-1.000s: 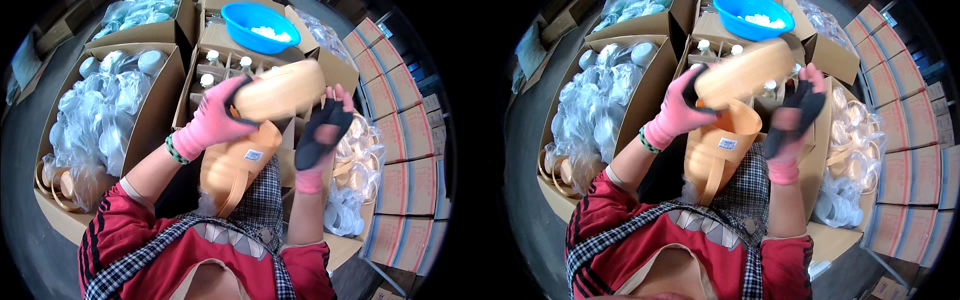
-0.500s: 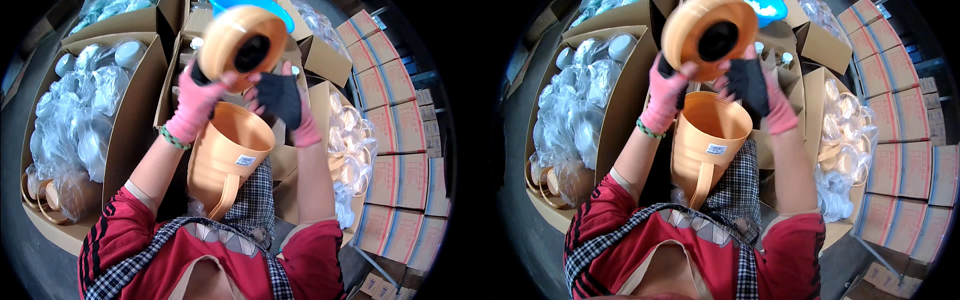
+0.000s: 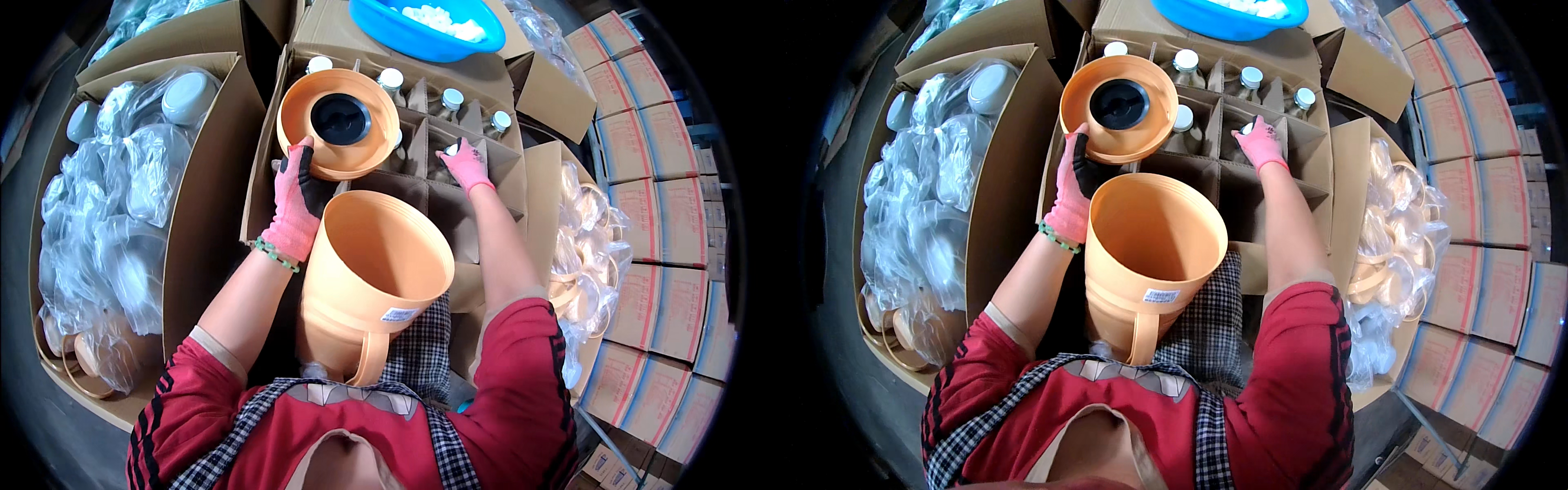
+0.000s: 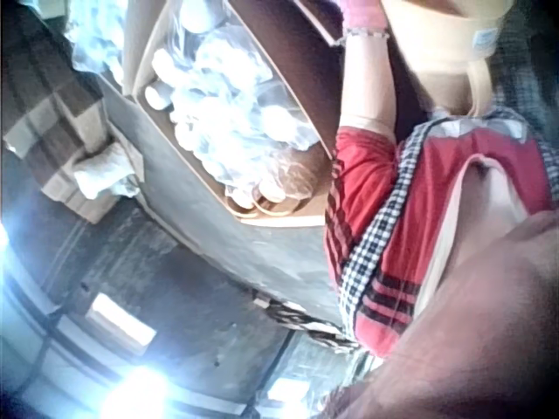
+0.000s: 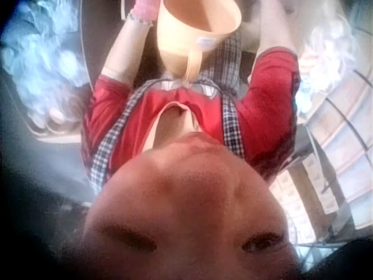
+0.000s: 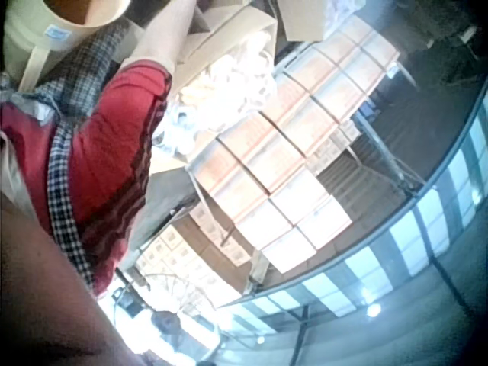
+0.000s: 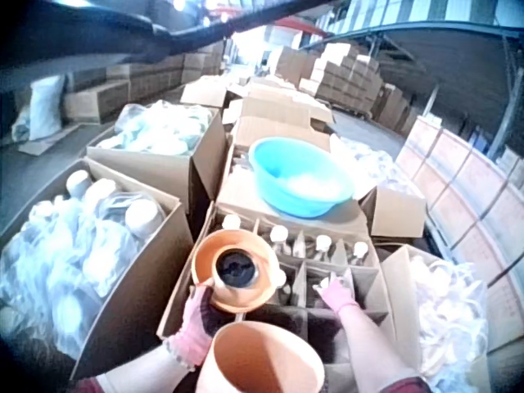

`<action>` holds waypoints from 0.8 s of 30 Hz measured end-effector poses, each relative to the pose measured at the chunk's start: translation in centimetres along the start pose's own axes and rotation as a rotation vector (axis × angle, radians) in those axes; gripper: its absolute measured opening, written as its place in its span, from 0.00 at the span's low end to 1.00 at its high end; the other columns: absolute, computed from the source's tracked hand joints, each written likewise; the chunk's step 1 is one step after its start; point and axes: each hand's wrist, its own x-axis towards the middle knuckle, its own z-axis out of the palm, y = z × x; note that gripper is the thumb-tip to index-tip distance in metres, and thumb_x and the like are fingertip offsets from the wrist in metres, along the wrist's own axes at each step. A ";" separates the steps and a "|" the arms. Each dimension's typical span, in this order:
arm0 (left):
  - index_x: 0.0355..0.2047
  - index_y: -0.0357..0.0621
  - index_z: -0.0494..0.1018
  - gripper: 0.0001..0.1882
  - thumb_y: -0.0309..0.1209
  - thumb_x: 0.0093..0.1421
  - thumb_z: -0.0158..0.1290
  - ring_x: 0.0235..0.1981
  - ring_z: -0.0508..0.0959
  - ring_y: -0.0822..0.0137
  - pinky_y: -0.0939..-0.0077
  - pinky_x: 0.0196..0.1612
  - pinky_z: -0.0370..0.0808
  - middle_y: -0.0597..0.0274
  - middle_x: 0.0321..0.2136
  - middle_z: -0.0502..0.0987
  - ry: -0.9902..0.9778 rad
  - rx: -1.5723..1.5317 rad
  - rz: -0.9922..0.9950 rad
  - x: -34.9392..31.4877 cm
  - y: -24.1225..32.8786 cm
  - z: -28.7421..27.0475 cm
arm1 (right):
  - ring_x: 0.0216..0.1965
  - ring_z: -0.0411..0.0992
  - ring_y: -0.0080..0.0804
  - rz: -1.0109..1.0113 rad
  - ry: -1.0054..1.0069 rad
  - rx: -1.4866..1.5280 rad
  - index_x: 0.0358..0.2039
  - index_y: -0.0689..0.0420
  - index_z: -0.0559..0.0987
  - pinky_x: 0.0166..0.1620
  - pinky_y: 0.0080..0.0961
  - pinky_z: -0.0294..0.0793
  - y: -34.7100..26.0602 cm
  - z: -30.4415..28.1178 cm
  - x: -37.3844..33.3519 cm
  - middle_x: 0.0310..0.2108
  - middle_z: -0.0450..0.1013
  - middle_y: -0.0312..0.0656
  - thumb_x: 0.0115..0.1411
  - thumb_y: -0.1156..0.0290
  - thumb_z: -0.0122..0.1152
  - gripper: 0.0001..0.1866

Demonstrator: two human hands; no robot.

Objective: The person sits on the floor and unpacks plastic-wrapped kettles from a cardboard box. They remove the plastic wrapping, separate the kettle lid from the body, and then reassemble the kettle. The person then places the assembled kettle back into the box.

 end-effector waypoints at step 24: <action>0.42 0.39 0.64 0.16 0.36 0.59 0.40 0.39 0.69 0.61 0.52 0.50 0.61 0.59 0.34 0.72 -0.829 -0.037 0.148 -0.4 1.8 -1.1 | 0.19 0.67 0.19 -0.093 0.437 0.825 0.31 0.59 0.72 0.20 0.13 0.62 4.8 -29.0 -19.8 0.20 0.68 0.35 0.48 0.54 0.58 0.20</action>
